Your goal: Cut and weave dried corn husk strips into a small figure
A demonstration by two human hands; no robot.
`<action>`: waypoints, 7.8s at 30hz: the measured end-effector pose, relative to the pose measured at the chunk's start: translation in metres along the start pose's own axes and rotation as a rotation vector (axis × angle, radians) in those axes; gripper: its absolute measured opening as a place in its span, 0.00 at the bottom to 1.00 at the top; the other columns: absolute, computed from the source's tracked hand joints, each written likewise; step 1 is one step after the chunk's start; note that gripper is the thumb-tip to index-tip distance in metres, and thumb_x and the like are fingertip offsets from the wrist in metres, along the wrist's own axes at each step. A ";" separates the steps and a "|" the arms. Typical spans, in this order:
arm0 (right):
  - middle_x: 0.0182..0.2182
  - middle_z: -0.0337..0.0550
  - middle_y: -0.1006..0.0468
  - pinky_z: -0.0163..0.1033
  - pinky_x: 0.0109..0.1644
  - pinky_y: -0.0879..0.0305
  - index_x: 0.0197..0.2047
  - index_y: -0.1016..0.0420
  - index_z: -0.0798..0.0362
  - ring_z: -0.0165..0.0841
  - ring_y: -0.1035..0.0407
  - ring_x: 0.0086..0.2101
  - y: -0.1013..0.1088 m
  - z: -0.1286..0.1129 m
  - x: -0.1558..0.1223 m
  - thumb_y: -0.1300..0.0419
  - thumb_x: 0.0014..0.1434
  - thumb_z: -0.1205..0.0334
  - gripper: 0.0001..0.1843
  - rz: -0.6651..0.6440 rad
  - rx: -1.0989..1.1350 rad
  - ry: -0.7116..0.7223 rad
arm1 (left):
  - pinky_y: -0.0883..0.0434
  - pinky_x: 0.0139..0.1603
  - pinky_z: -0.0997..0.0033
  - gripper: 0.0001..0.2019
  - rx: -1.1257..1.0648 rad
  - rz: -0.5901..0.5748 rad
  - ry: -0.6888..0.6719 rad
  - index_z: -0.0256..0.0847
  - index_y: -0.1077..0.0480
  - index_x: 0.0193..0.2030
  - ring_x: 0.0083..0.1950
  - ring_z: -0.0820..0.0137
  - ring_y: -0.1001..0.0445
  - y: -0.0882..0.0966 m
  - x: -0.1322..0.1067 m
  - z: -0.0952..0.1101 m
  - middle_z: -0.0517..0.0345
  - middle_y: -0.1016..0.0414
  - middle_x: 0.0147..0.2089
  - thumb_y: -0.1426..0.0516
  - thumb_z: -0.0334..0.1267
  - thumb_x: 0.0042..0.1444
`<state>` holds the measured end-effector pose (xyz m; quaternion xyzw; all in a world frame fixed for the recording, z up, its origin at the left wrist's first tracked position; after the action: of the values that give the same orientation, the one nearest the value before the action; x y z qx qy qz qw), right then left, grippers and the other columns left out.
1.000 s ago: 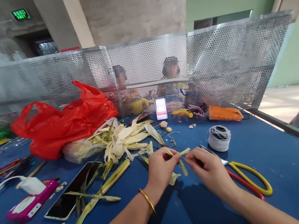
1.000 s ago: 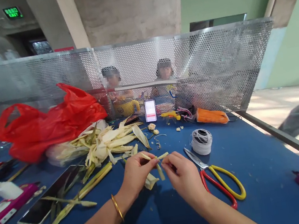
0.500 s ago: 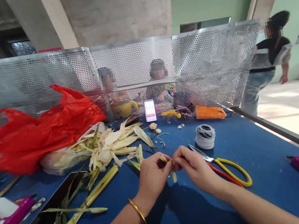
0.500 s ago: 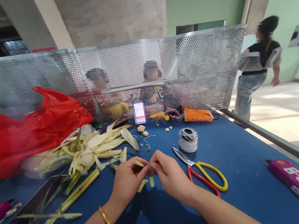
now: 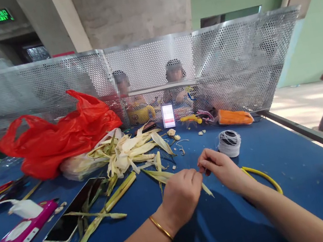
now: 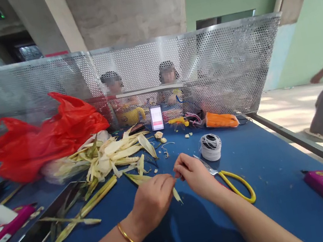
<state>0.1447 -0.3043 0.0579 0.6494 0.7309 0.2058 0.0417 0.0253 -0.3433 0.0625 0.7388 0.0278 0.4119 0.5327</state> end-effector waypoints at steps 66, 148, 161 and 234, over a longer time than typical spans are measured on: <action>0.24 0.37 0.26 0.34 0.36 0.37 0.29 0.27 0.56 0.28 0.33 0.28 -0.015 0.045 -0.019 0.37 0.48 0.56 0.10 -0.281 0.099 -0.390 | 0.29 0.30 0.76 0.11 -1.614 -0.594 1.132 0.33 0.27 0.31 0.25 0.76 0.28 -0.075 -0.018 -0.031 0.56 0.24 0.26 0.35 0.34 0.39; 0.24 0.35 0.25 0.31 0.27 0.35 0.33 0.29 0.54 0.28 0.28 0.25 -0.015 0.056 -0.015 0.42 0.47 0.68 0.07 -0.224 0.013 -0.389 | 0.36 0.35 0.68 0.08 -0.123 -0.186 -0.074 0.39 0.31 0.35 0.35 0.66 0.29 -0.045 -0.007 -0.010 0.56 0.26 0.33 0.49 0.32 0.62; 0.20 0.34 0.26 0.31 0.30 0.37 0.28 0.24 0.55 0.27 0.32 0.24 -0.015 0.053 -0.015 0.41 0.44 0.67 0.06 -0.261 0.070 -0.373 | 0.37 0.34 0.69 0.10 -0.220 -0.058 -0.005 0.39 0.30 0.32 0.34 0.69 0.30 -0.038 -0.005 -0.015 0.57 0.26 0.31 0.50 0.34 0.63; 0.26 0.37 0.25 0.31 0.30 0.40 0.27 0.22 0.54 0.27 0.33 0.25 0.001 0.036 -0.008 0.43 0.48 0.72 0.09 -0.166 -0.387 -0.142 | 0.37 0.33 0.72 0.06 -0.353 -0.065 0.192 0.41 0.29 0.31 0.33 0.72 0.28 -0.032 -0.005 -0.031 0.60 0.25 0.31 0.46 0.34 0.59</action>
<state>0.1587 -0.3034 0.0238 0.5798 0.7240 0.2919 0.2334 0.0152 -0.3083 0.0368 0.5899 0.0296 0.4614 0.6620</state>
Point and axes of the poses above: each hand's wrist, its own x-axis towards the middle knuckle, its own y-axis out of the back of the hand, z = x × y, the point moved 6 cm from there along x, towards the middle knuckle
